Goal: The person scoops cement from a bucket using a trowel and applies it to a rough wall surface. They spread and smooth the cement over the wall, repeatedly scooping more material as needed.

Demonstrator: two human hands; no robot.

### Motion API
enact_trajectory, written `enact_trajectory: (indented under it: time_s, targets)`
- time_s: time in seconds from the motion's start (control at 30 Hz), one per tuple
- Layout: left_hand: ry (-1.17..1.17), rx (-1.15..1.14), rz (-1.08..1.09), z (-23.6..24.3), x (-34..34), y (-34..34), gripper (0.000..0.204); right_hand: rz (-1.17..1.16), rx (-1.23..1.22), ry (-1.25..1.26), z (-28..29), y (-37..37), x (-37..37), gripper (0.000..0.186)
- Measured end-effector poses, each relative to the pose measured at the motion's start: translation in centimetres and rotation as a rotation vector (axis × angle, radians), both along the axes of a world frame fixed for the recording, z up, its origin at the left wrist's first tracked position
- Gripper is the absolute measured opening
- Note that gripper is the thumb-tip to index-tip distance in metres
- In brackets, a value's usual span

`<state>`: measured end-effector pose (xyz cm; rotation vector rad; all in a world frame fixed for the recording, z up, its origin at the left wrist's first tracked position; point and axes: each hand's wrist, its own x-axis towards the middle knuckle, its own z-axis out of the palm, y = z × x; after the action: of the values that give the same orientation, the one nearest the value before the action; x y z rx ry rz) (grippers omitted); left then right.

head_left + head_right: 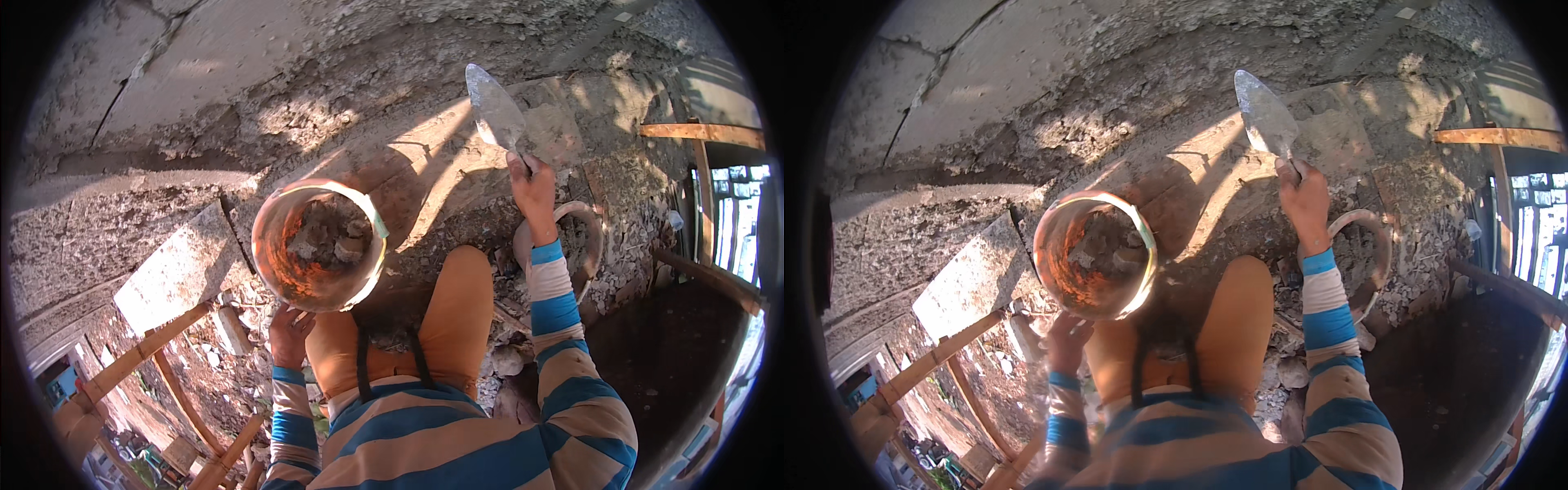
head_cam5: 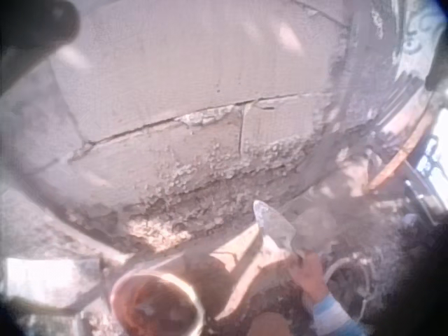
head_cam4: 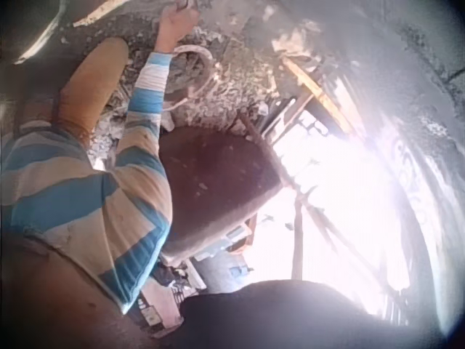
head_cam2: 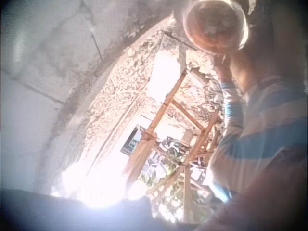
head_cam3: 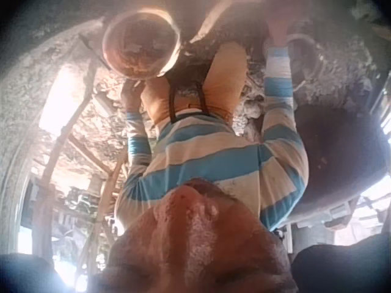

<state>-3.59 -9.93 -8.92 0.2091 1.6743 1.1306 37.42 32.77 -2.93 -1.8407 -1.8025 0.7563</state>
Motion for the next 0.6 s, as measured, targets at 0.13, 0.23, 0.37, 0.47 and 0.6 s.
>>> enact_trajectory:
  time_s: [0.13,0.23,0.37,0.47,0.6]
  targets:
    - [0.035,-0.075,-0.104,-1.1,-1.1,-0.4,0.050,-0.355,0.140,-0.223,-9.7,4.2,9.8,0.036]
    - [0.056,-0.211,-0.086,0.9,-1.0,1.0,0.048,-0.480,0.120,-0.234,-10.6,7.2,13.3,0.036]
    - [0.146,-0.309,-0.159,2.8,0.0,3.9,0.047,-0.395,-0.079,-0.391,-11.7,12.8,18.0,0.034]
    - [0.261,-0.361,-0.134,5.6,3.1,6.9,0.048,-0.326,0.010,-0.508,-13.6,16.8,18.9,0.031]
    - [0.246,-0.435,0.019,5.7,3.8,7.7,0.050,-0.075,0.002,-0.695,-16.2,18.8,18.8,0.028]
